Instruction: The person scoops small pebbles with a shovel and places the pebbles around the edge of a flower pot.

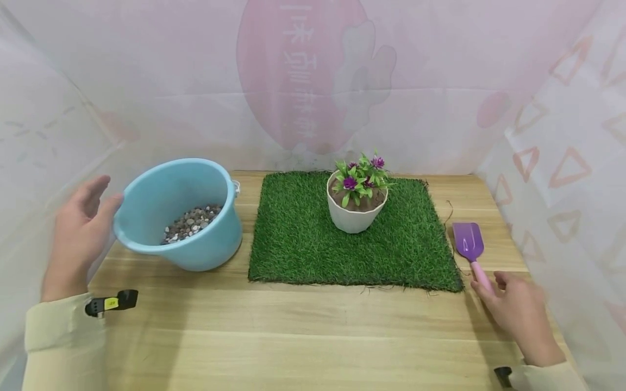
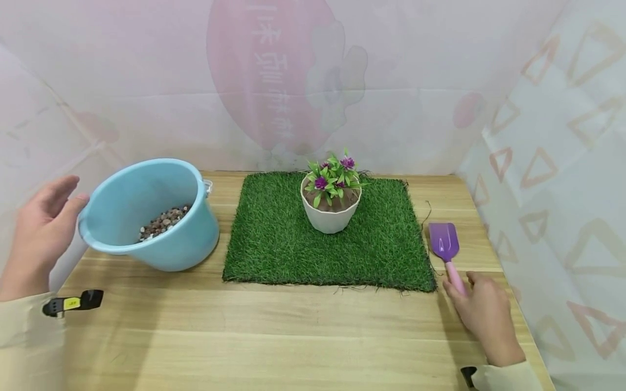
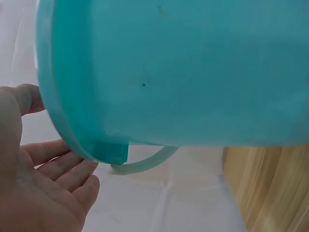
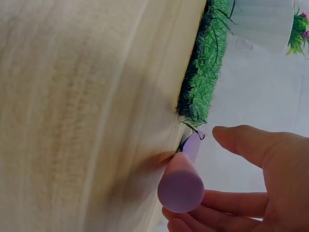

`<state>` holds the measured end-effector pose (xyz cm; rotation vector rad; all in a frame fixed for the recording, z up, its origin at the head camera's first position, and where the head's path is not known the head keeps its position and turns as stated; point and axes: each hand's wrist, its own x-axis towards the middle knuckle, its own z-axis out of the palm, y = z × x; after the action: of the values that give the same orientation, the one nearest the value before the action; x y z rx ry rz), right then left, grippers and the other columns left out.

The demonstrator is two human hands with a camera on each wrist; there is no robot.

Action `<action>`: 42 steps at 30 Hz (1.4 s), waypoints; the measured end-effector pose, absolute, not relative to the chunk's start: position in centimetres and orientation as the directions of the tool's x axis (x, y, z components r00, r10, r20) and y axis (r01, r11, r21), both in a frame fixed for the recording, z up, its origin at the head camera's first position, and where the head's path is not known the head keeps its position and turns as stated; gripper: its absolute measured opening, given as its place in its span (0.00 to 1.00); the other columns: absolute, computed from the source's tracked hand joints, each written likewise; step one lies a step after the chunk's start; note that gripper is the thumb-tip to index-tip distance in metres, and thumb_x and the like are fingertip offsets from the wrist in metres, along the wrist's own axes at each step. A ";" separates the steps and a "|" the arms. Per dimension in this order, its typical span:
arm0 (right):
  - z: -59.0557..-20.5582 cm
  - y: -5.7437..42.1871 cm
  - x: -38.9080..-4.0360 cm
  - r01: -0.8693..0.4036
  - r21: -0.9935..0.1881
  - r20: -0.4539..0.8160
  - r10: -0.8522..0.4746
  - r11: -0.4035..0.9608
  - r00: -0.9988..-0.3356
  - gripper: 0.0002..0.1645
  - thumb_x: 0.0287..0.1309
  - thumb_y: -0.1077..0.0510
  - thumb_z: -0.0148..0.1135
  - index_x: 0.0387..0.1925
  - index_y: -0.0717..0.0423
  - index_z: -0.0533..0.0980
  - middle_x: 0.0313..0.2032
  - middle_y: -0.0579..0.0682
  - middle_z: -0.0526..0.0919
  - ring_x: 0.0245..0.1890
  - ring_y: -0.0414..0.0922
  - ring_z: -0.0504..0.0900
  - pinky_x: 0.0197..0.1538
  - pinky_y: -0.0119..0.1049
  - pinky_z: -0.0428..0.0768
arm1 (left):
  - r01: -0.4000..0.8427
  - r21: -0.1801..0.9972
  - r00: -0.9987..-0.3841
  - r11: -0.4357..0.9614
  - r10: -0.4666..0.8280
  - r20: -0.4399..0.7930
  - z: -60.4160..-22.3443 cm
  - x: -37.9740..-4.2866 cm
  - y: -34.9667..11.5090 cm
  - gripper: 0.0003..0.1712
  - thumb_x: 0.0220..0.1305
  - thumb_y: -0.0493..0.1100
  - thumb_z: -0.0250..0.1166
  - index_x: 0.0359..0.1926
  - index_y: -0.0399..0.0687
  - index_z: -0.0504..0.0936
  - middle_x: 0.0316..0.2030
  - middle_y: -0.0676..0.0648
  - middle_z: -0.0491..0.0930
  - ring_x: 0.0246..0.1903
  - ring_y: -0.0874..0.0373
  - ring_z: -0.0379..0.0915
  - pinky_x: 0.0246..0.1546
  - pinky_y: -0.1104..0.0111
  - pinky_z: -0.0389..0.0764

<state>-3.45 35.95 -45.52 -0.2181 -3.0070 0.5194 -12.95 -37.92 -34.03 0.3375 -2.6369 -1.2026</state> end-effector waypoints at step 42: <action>-46.8 35.8 -4.6 0.187 -0.410 0.018 0.213 0.893 -0.977 0.27 0.67 0.60 0.67 0.58 0.77 0.76 0.41 0.76 0.85 0.30 0.58 0.83 0.27 0.47 0.82 | -0.015 0.999 -0.973 0.050 -0.231 -0.003 -37.6 -15.9 -39.8 0.31 0.79 0.46 0.62 0.78 0.53 0.70 0.77 0.53 0.68 0.66 0.65 0.71 0.49 0.88 0.83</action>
<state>-4.61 35.80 -46.80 -0.3166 -2.9952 0.6391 -15.94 -39.75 -37.56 0.2548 -2.1557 -2.0470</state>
